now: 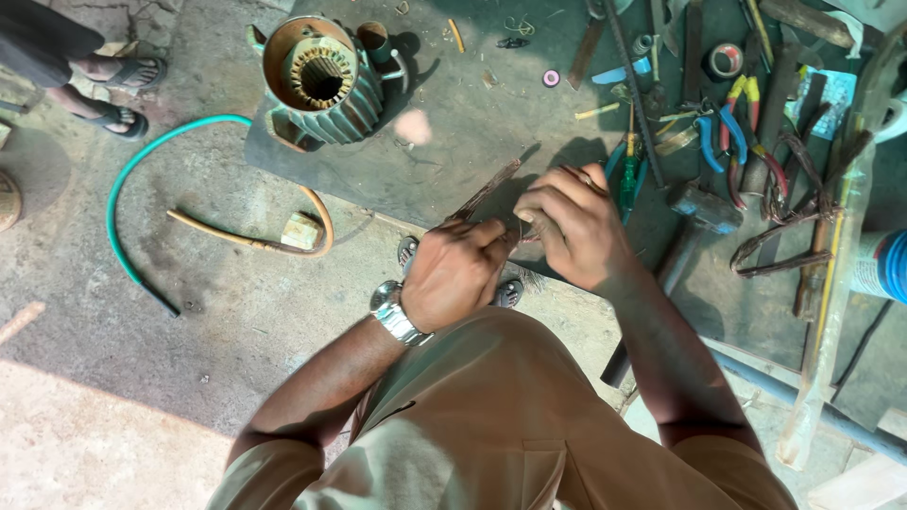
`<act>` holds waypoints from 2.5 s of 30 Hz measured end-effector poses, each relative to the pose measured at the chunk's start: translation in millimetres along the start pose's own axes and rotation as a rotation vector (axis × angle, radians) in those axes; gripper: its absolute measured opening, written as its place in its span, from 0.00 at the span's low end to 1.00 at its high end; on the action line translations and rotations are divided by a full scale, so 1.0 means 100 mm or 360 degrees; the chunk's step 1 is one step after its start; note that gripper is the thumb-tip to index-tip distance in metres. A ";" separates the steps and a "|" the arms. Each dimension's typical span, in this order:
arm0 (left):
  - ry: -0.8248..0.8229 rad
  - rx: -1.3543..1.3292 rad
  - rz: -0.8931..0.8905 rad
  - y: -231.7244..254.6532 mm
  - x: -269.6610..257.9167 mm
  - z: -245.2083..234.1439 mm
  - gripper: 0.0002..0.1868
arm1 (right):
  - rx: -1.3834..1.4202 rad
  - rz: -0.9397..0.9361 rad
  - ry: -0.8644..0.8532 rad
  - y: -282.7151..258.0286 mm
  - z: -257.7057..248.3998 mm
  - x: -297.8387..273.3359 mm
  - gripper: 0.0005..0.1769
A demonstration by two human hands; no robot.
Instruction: The person uses a hammer and metal rod to tap and adjust the stator of an electric motor on a workbench. They then gather and twist copper wire strands by hand, preparing them for re-winding or connection.
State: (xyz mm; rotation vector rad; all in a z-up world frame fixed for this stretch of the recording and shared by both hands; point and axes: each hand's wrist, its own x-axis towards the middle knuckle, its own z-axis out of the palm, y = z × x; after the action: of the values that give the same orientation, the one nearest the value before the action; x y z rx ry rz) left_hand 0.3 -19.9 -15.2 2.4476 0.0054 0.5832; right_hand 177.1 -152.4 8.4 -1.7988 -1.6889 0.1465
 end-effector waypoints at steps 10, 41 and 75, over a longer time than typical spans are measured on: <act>0.0411 -0.0670 -0.0354 -0.05 -0.16 0.01 0.10 | 0.1236 0.0483 0.0209 0.20 0.65 -0.34 0.04; 0.0062 0.0380 0.0235 -0.45 -0.70 0.23 0.15 | 0.0138 0.0346 -0.0297 -0.27 0.62 -0.03 0.05; 0.0271 -0.0203 -0.0352 -0.18 -0.57 0.16 0.27 | -0.0194 -0.0050 -0.0539 -0.07 0.60 -0.06 0.13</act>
State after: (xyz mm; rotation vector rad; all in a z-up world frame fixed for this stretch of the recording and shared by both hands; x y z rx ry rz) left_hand -42.0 -22.6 -60.1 2.2302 0.2955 0.6683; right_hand 140.4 -135.9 -36.6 -1.9181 -1.9969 0.3586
